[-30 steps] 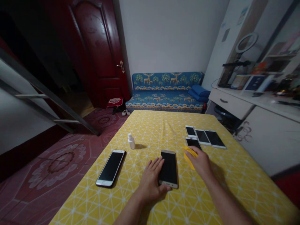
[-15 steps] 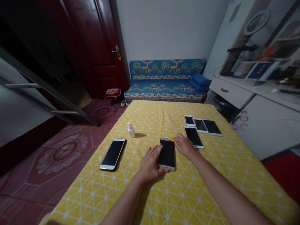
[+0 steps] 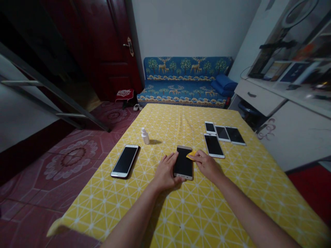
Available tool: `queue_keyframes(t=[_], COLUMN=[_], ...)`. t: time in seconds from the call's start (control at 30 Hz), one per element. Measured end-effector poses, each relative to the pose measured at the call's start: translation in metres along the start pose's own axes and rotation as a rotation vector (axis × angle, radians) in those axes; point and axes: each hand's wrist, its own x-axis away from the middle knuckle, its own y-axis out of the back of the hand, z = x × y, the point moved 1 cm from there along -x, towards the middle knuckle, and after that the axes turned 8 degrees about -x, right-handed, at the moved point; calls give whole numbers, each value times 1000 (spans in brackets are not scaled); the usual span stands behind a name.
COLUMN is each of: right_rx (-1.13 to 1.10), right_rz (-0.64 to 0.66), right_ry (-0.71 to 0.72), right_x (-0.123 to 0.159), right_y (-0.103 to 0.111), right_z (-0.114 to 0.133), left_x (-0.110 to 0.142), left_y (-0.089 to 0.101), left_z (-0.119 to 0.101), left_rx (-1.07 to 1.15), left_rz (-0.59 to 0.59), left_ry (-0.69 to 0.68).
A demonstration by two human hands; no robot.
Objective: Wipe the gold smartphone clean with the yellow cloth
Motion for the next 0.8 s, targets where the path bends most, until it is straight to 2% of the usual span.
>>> queue_keyframes(t=[0.23,0.5,0.63,0.8], right_rx=[48,157,223,286], right_rz=[20,124,135,137], right_ry=[98,190,235,226], right_x=[38,67,62,33], right_y=[-6,-9,-4,3], right_z=[15,31,34,31], left_x=[0,1,1,0], left_y=[-1,1,1,3], left_z=[-2,-1,-1,-4], left_rx=[-5,0,7,13], left_rz=[1,-20,-7,11], left_ry=[16,-3,0,32])
